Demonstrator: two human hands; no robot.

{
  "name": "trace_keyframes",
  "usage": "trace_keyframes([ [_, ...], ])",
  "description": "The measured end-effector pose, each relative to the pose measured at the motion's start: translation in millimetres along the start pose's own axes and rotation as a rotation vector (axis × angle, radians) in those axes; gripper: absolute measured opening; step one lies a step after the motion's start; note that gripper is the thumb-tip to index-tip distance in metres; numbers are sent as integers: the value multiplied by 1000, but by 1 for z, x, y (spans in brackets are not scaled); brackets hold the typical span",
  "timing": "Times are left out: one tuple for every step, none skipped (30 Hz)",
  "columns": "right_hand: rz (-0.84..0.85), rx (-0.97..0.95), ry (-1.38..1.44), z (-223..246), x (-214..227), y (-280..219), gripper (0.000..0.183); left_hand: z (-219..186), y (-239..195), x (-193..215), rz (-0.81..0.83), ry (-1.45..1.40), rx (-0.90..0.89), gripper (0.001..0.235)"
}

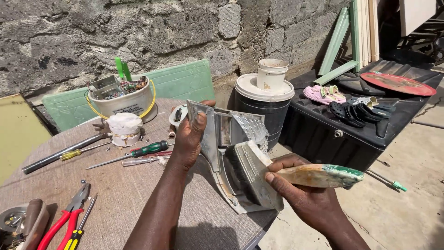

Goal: The person holds a metal part and uses a brush to clean its surface. They rotate the part to access different sides and continue brushing to remove debris.

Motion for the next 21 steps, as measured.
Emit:
trace_keyframes([
  [-3, -22, -5, -1, -12, -1, 12, 1, 0, -4, 8, -8, 19, 69],
  [-60, 312, 99, 21, -20, -5, 12, 4, -1, -7, 12, -9, 58, 69],
  [-111, 658, 200, 43, -26, -15, 17, 5, 1, -7, 7, -9, 88, 69],
  [-109, 648, 194, 36, -28, -26, 17, 8, -9, -9, 7, -15, 98, 69],
  [-42, 548, 81, 28, -36, -22, 10, 7, -5, -6, -53, 47, 59, 71],
  [22, 446, -32, 18, -44, -18, 6, 6, 0, -2, -113, 108, 19, 74],
  [29, 463, -33, 20, -36, -18, 6, 11, 2, -2, -126, 109, 7, 74],
  [60, 74, -21, -7, -30, -10, 7, 19, 3, 0, -174, 41, 31, 74],
  [92, -337, -2, -40, -26, -21, 10, 29, -6, 3, -220, -15, 75, 75],
  [109, -342, 1, -36, -38, -15, 10, 25, -6, 10, -230, -3, 84, 75],
  [-7, 54, 62, -6, -34, -11, 11, 21, -5, 3, -224, 14, 67, 76],
  [-129, 450, 112, 22, -27, -18, 15, 17, -3, -5, -218, 31, 50, 77],
  [-136, 447, 112, 20, -32, -14, 15, 15, -3, -9, -210, 30, 49, 77],
  [-145, 557, 84, 26, -38, -14, 12, 12, -4, -12, -206, 14, 56, 76],
  [-155, 667, 54, 33, -46, -14, 9, 9, -3, -14, -201, -2, 60, 75],
  [-163, 666, 53, 22, -38, -26, 9, 16, -9, -16, -193, -4, 58, 75],
  [-36, 475, 96, 3, -40, -19, 9, 20, -6, -9, -242, 0, 38, 71],
  [92, 283, 133, -19, -44, -14, 10, 25, -4, -3, -291, 2, 18, 67],
  [103, 279, 138, -11, -49, -7, 10, 26, -3, -2, -298, 10, 24, 67],
  [12, 361, 130, 1, -46, 0, 7, 27, -2, -4, -280, -14, 2, 66],
  [-104, 420, 109, 9, -37, -1, 6, 31, -2, -17, -235, -56, -3, 66],
])
Point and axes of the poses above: each hand's wrist, its own y-axis towards the middle knuckle, its own x-axis out of the back of the hand, z = x × y, the point moved 7 cm from there along y, towards the middle knuckle, and after that the axes turned 5 degrees about y, right-handed, at the moved point
